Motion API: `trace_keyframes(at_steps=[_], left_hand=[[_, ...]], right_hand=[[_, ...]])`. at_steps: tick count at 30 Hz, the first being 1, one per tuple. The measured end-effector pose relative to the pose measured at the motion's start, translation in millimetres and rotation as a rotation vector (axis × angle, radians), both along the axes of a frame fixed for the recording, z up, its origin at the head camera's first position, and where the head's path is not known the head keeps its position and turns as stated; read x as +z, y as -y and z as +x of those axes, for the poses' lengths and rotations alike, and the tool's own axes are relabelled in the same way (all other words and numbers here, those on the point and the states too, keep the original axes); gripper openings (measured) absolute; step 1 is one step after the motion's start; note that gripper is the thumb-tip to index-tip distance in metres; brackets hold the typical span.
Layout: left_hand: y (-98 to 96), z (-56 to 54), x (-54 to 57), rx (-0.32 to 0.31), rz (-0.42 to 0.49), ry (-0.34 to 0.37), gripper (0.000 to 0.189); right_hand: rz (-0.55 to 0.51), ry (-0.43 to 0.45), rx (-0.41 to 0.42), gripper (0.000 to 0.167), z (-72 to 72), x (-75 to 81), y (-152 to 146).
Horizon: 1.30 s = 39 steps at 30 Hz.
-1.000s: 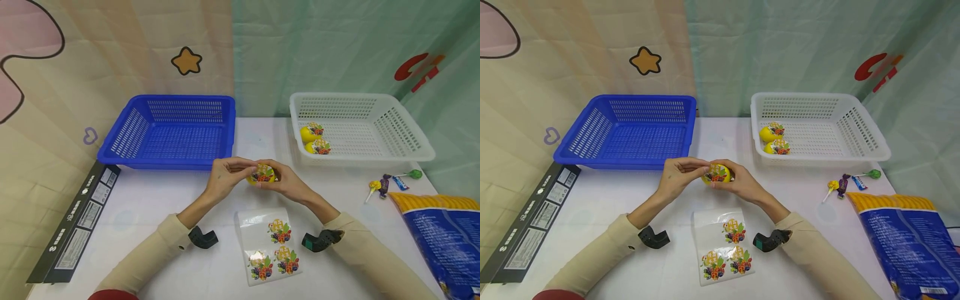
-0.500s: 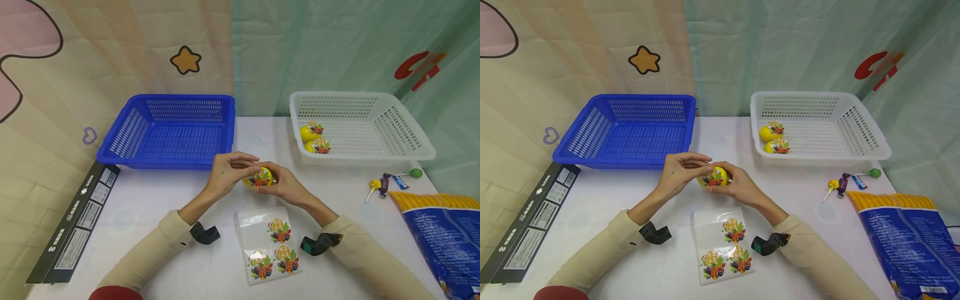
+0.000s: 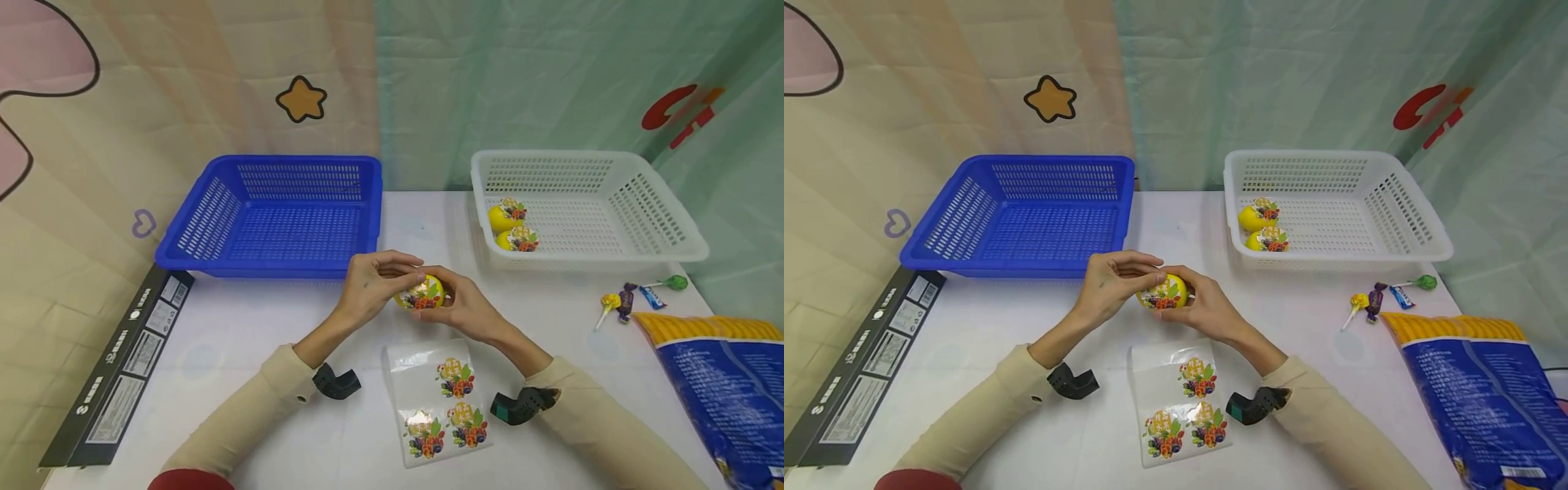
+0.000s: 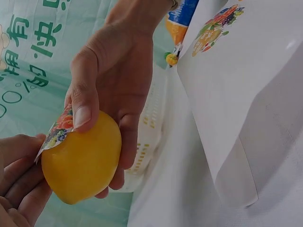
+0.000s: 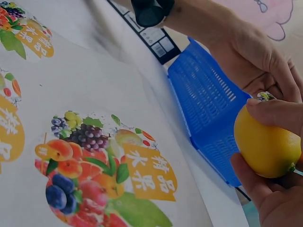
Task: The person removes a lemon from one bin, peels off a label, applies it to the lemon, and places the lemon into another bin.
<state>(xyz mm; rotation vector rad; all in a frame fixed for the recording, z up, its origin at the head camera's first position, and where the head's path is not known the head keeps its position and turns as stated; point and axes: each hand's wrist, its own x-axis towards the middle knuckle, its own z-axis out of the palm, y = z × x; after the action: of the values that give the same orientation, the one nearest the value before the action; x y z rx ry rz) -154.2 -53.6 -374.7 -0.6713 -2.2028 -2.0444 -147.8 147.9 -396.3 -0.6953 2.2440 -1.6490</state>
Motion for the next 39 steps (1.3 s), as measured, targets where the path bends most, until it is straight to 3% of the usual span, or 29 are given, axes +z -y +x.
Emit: trace_keyframes(at_steps=[11,19,26,32,39], left_hand=[[-2.4,0.7,3.7,-0.009,-0.005,-0.084,0.019],[-1.6,-3.0,8.6,-0.077,-0.133,-0.317,0.009],[6.8,-5.3,9.9,-0.193,-0.259,-0.313,0.018],[8.4,-6.0,7.4,-0.239,-0.35,-0.403,0.039],[7.0,-8.9,7.7,-0.257,-0.329,-0.42,0.047]], right_hand=[[-0.006,-0.019,-0.035,0.064,2.8,7.3,-2.3],[-0.028,0.003,-0.036,0.061,3.3,10.6,-5.5],[-0.02,0.033,-0.018,0.062,3.1,11.5,-7.0],[-0.041,0.048,-0.025,0.064,1.0,12.2,-9.6],[-0.068,0.072,0.002,0.068,-2.3,18.7,-13.6]])
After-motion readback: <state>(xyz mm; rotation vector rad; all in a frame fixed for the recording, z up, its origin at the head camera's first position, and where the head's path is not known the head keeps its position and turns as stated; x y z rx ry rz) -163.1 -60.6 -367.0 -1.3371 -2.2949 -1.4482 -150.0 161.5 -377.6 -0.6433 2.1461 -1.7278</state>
